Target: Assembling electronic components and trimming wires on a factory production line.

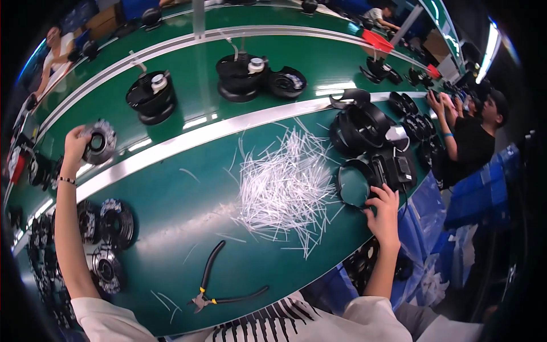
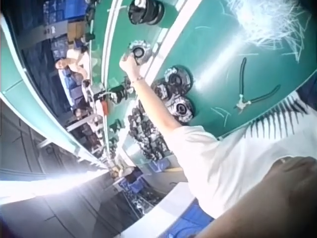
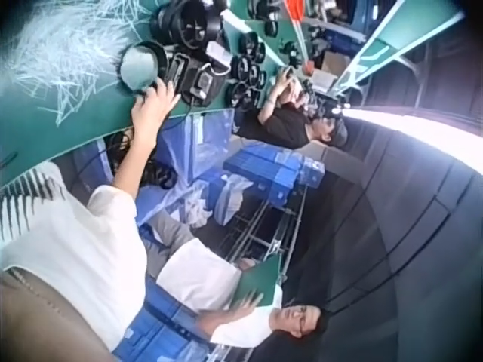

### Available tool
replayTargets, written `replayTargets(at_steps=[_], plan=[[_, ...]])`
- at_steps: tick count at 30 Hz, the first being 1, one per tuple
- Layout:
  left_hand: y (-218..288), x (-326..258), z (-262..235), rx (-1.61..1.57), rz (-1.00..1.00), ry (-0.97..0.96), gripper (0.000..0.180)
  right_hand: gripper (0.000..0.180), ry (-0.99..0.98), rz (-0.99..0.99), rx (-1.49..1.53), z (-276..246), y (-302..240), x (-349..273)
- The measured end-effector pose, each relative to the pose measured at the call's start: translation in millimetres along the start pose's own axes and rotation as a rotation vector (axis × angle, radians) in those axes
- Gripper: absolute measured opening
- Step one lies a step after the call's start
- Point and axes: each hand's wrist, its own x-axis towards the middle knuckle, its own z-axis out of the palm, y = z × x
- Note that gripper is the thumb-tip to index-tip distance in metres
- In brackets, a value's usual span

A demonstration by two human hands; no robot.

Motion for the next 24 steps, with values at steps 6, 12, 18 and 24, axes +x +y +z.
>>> replayTargets(at_steps=[6, 12, 18, 24], plan=[[124.5, -159.5, 25.2, -0.619, 0.012, -0.116, 0.027, 0.022, 0.258, -0.231, 0.238, -32.7, -51.6, 2.6], [137.5, -285.1, 60.3, -1.034, -0.145, -0.113, 0.036, 0.035, -0.257, -0.360, 0.853, -30.1, -152.8, -16.7], [124.1, -318.1, 84.1, -1.139, -0.133, -0.037, 0.035, 0.032, -0.327, -0.386, 0.839, 14.8, -196.8, -33.6], [116.1, -315.1, 76.7, -1.151, -0.145, -0.123, 0.033, 0.100, -0.197, -0.538, 0.245, -28.5, -191.0, -20.1]])
